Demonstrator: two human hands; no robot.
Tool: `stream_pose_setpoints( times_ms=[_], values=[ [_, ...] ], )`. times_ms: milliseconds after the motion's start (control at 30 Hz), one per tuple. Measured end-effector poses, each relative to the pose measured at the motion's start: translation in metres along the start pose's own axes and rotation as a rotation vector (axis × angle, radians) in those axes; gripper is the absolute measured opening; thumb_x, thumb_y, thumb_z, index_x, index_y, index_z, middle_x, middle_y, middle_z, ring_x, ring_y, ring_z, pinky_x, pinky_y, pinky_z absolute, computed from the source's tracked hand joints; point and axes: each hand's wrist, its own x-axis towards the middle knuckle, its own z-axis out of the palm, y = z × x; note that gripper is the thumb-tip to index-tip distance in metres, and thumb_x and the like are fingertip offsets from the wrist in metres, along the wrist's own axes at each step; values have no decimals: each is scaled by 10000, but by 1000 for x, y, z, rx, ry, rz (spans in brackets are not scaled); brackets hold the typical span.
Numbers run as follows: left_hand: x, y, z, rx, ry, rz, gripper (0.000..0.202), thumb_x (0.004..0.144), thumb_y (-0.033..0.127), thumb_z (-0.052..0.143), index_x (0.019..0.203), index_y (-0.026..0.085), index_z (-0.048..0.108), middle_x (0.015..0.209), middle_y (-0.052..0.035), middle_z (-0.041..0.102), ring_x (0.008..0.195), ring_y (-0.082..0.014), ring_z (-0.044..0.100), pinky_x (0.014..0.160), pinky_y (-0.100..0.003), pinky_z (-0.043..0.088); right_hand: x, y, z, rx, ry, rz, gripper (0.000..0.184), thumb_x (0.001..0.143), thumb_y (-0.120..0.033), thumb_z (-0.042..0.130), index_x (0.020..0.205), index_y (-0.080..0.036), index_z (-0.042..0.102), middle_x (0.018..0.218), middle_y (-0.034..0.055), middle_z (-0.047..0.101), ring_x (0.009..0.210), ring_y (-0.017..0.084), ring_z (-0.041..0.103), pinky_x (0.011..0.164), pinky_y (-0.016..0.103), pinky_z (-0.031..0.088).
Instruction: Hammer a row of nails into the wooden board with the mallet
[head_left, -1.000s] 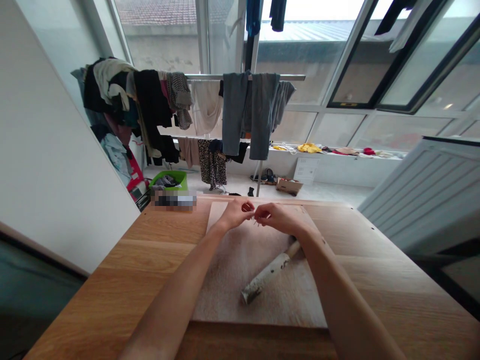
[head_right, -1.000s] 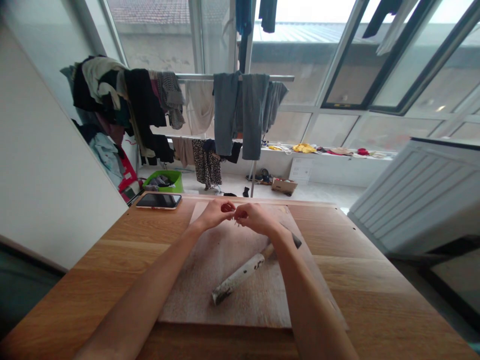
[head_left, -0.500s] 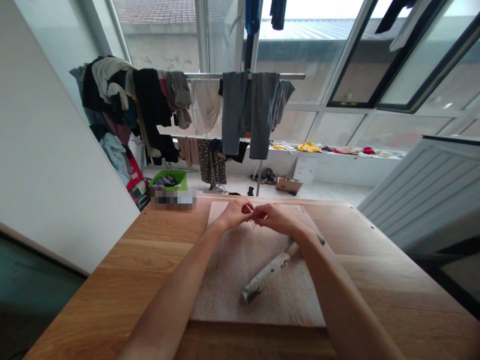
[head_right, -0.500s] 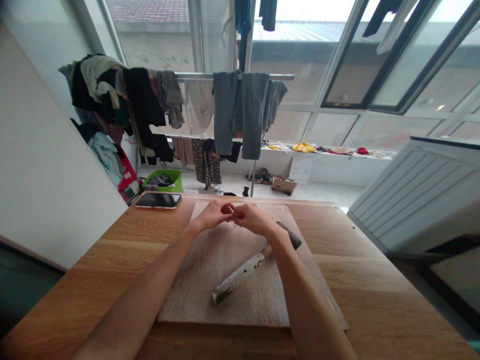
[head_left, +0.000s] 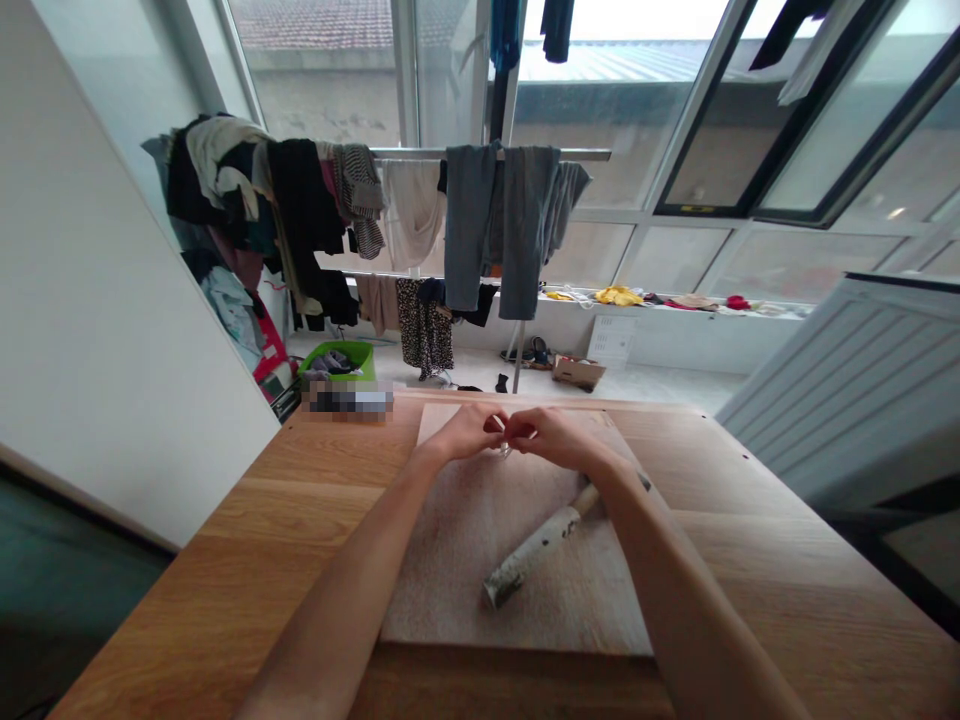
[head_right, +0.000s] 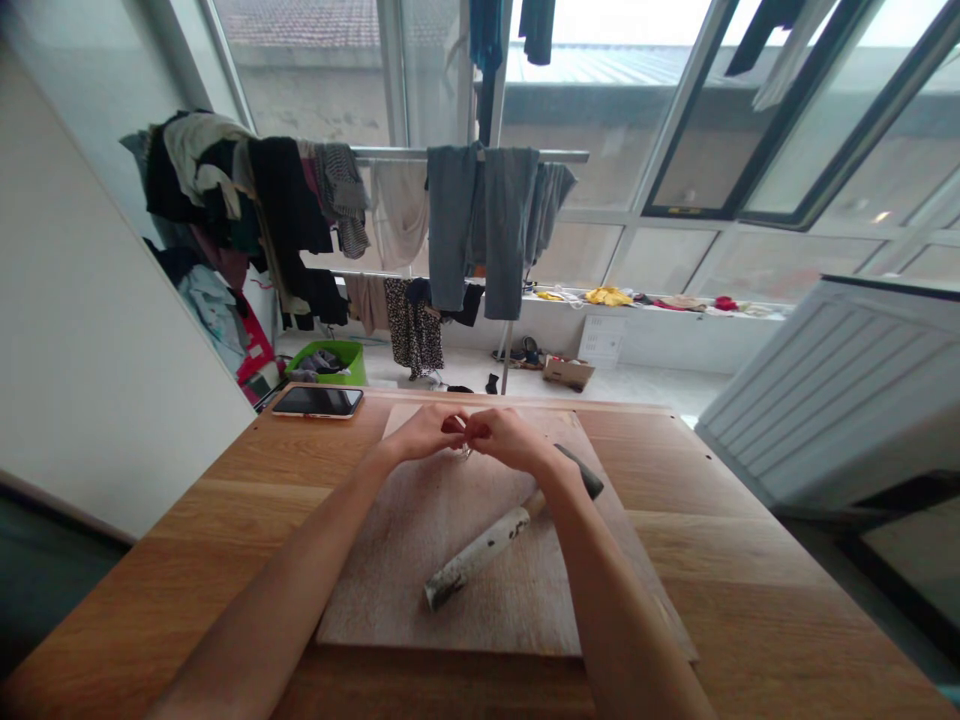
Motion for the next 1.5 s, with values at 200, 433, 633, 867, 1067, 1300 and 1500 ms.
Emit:
stream_pose_setpoints(
  times_ms=[200, 433, 633, 867, 1067, 1300, 1500],
  values=[
    [-3, 6, -4, -16, -16, -19, 190, 760, 176, 663, 941, 117, 667, 695, -33, 696, 643, -142, 654, 620, -229, 491, -4, -10, -6, -8, -4, 24, 147, 848, -226, 608, 852, -191, 750, 752, 25, 752, 696, 159, 667, 626, 237, 455],
    [-3, 11, -4, 9, -46, 14, 159, 775, 196, 664, 918, 128, 664, 662, -3, 653, 616, -123, 622, 587, -205, 467, -4, -9, -6, 166, -56, 19, 119, 871, -275, 626, 855, -183, 700, 741, 23, 735, 684, 145, 683, 615, 226, 507],
    [-2, 9, -4, -49, -59, 22, 182, 776, 134, 635, 955, 115, 659, 710, -23, 675, 629, -116, 628, 590, -207, 494, 4, 7, 1, 451, -99, -18, 286, 859, -437, 659, 899, -154, 657, 825, 64, 728, 732, 153, 687, 660, 288, 596],
    [-3, 17, -5, -61, -47, 37, 175, 820, 145, 654, 991, 107, 653, 799, -56, 710, 658, -114, 655, 614, -217, 536, 4, 15, -2, 410, -4, -61, 250, 893, -407, 622, 956, -166, 642, 814, 61, 738, 739, 157, 690, 669, 292, 580],
    [-1, 20, 0, -276, -66, 24, 225, 838, 219, 706, 1020, 99, 648, 865, -90, 713, 708, -129, 683, 666, -257, 585, 3, 23, -9, 361, 68, -80, 255, 900, -419, 607, 954, -171, 637, 814, 53, 724, 745, 161, 683, 694, 307, 579],
    [0, 4, 7, -323, 9, -166, 244, 797, 179, 720, 998, 96, 610, 724, -47, 670, 586, -143, 671, 603, -311, 584, 0, 27, -14, 364, 108, -51, 290, 883, -452, 607, 974, -177, 622, 759, 34, 684, 726, 166, 670, 689, 319, 572],
    [-2, 1, -7, -53, -14, -94, 290, 835, 286, 660, 1061, 109, 616, 863, -89, 714, 647, -150, 685, 543, -229, 500, 1, 31, -13, 368, 104, -33, 265, 880, -428, 598, 984, -185, 620, 760, 31, 684, 713, 155, 659, 676, 302, 560]
  ],
)
